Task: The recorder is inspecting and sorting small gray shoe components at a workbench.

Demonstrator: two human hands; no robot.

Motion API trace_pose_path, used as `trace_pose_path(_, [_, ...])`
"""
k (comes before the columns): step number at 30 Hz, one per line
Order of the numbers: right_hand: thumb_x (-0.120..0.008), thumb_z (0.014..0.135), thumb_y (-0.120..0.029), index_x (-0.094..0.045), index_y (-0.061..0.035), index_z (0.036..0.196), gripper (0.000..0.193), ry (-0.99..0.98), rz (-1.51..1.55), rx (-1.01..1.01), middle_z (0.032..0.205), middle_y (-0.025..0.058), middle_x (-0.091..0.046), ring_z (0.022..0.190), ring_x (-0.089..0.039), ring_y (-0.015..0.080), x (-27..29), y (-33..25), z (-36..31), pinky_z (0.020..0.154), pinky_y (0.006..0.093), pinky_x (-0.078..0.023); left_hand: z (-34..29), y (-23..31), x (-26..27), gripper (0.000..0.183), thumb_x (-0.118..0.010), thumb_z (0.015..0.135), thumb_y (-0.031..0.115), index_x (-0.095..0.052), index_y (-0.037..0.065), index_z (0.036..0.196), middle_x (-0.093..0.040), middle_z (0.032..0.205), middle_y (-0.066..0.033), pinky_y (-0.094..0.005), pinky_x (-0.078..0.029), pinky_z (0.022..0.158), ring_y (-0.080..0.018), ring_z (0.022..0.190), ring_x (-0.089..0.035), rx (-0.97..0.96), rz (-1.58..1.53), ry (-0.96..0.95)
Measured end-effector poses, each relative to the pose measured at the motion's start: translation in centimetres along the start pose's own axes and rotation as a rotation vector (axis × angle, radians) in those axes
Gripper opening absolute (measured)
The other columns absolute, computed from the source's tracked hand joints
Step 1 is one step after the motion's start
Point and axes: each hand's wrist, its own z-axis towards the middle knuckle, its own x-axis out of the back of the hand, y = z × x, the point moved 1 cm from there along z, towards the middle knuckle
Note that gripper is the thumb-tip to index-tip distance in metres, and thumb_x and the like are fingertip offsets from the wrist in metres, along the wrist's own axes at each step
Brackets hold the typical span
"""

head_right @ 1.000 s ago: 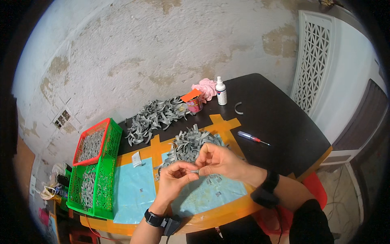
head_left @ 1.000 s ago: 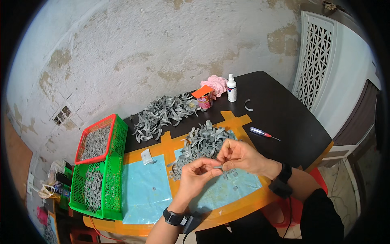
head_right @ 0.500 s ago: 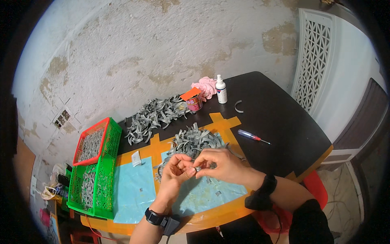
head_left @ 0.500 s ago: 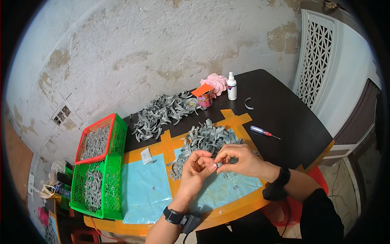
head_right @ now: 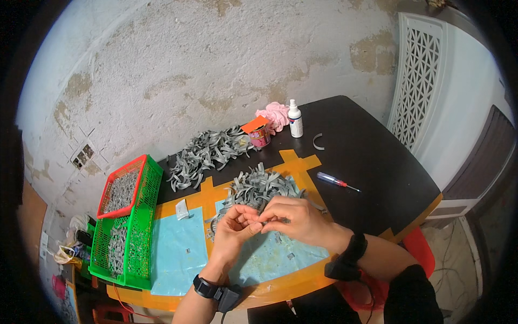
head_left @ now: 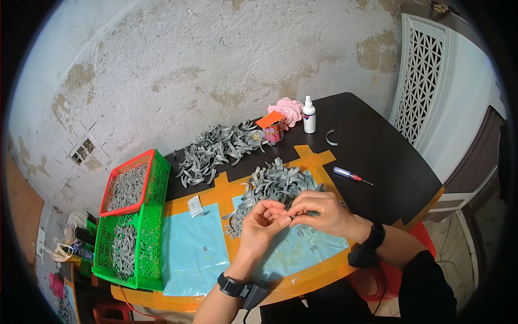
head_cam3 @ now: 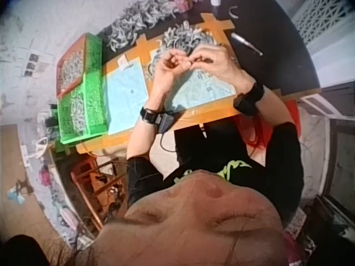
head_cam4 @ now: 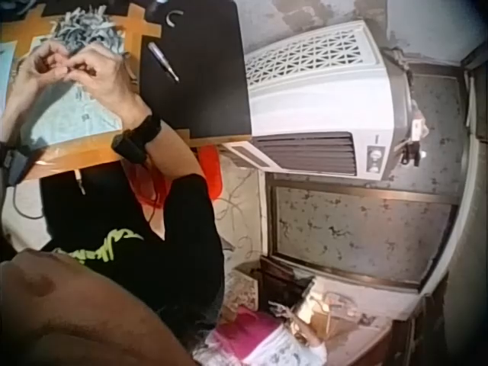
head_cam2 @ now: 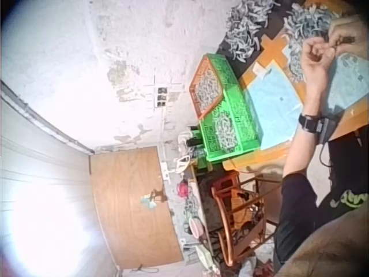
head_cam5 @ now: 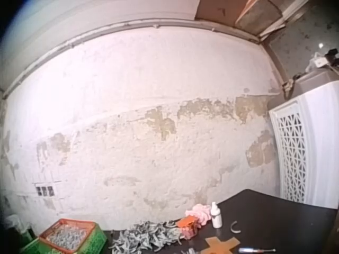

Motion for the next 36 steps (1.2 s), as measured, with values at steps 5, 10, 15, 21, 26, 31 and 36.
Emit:
trace_pose_path(5, [-0.074,0.072,-0.004,-0.064,-0.0009,0.090,0.021,-0.022,-0.103,0.132,0.085,0.0077,-0.061,0.072,-0.061,0.0211,0.1,0.1,-0.1,0.059,0.0303,-0.049,-0.2,0.2,0.5,0.029,-0.068,0.080,-0.004,-0.055,0.003,0.106,-0.065,0.081,-0.0033,-0.0230,-0.049,0.071,-0.0105,0.073,-0.060,0.133,-0.072,0.004])
trace_pose_path(10, [-0.074,0.071,-0.005,-0.063,-0.0003,0.088,0.021,-0.009,-0.312,0.371,0.086,0.0072,-0.061,0.072,-0.061,0.0214,0.5,-0.3,0.1,0.060,0.0309,-0.050,-0.2,0.1,0.4,0.030,-0.069,0.080,-0.002,-0.056,0.003,0.106,-0.065,0.077,-0.0030,-0.0224,-0.049,0.068,-0.0104,0.070,-0.061,0.157,-0.020,0.044])
trace_pose_path(15, [-0.075,0.070,-0.006,-0.063,-0.0009,0.087,0.021,-0.013,-0.316,0.442,0.085,0.0062,-0.061,0.071,-0.062,0.0208,0.9,-1.1,0.2,0.059,0.0298,-0.051,-0.2,0.5,0.8,0.030,-0.066,0.083,0.000,-0.055,0.003,0.110,-0.065,0.082,-0.0027,-0.0223,-0.051,0.070,-0.0096,0.070,-0.061,0.212,-0.160,-0.126])
trace_pose_path(21, [-0.074,0.070,-0.005,-0.065,-0.0013,0.088,0.021,-0.021,-0.232,0.381,0.083,0.0056,-0.062,0.069,-0.062,0.0192,1.1,-1.4,0.3,0.058,0.0295,-0.051,-0.4,0.8,0.4,0.038,-0.067,0.083,0.000,-0.052,0.003,0.118,-0.065,0.085,-0.0019,-0.0233,-0.053,0.074,-0.0100,0.076,-0.064,0.240,-0.233,-0.139])
trace_pose_path(26, [-0.074,0.071,-0.005,-0.065,0.0000,0.090,0.022,-0.054,-0.283,0.371,0.083,0.0066,-0.061,0.070,-0.061,0.0193,1.3,-0.8,0.3,0.057,0.0311,-0.050,-0.3,0.9,0.2,0.047,-0.071,0.079,0.000,-0.050,0.003,0.122,-0.065,0.084,-0.0024,-0.0220,-0.050,0.074,-0.0089,0.078,-0.062,0.131,-0.025,-0.104])
trace_pose_path(31, [-0.074,0.069,-0.004,-0.063,0.0015,0.089,0.023,-0.037,-0.279,0.430,0.083,0.0070,-0.059,0.070,-0.061,0.0206,1.1,-0.6,0.2,0.056,0.0315,-0.050,-0.3,0.8,0.2,0.048,-0.073,0.076,-0.003,-0.054,0.002,0.120,-0.064,0.081,-0.0014,-0.0210,-0.048,0.072,-0.0082,0.077,-0.061,0.092,0.048,-0.045])
trace_pose_path(36, [-0.073,0.069,-0.002,-0.061,0.0014,0.085,0.020,-0.027,-0.344,0.451,0.081,0.0070,-0.057,0.070,-0.061,0.0211,1.0,-0.8,0.2,0.055,0.0319,-0.050,-0.4,0.6,0.0,0.044,-0.071,0.078,-0.003,-0.056,0.001,0.119,-0.064,0.082,-0.0006,-0.0194,-0.047,0.072,-0.0062,0.076,-0.059,0.027,0.081,-0.045])
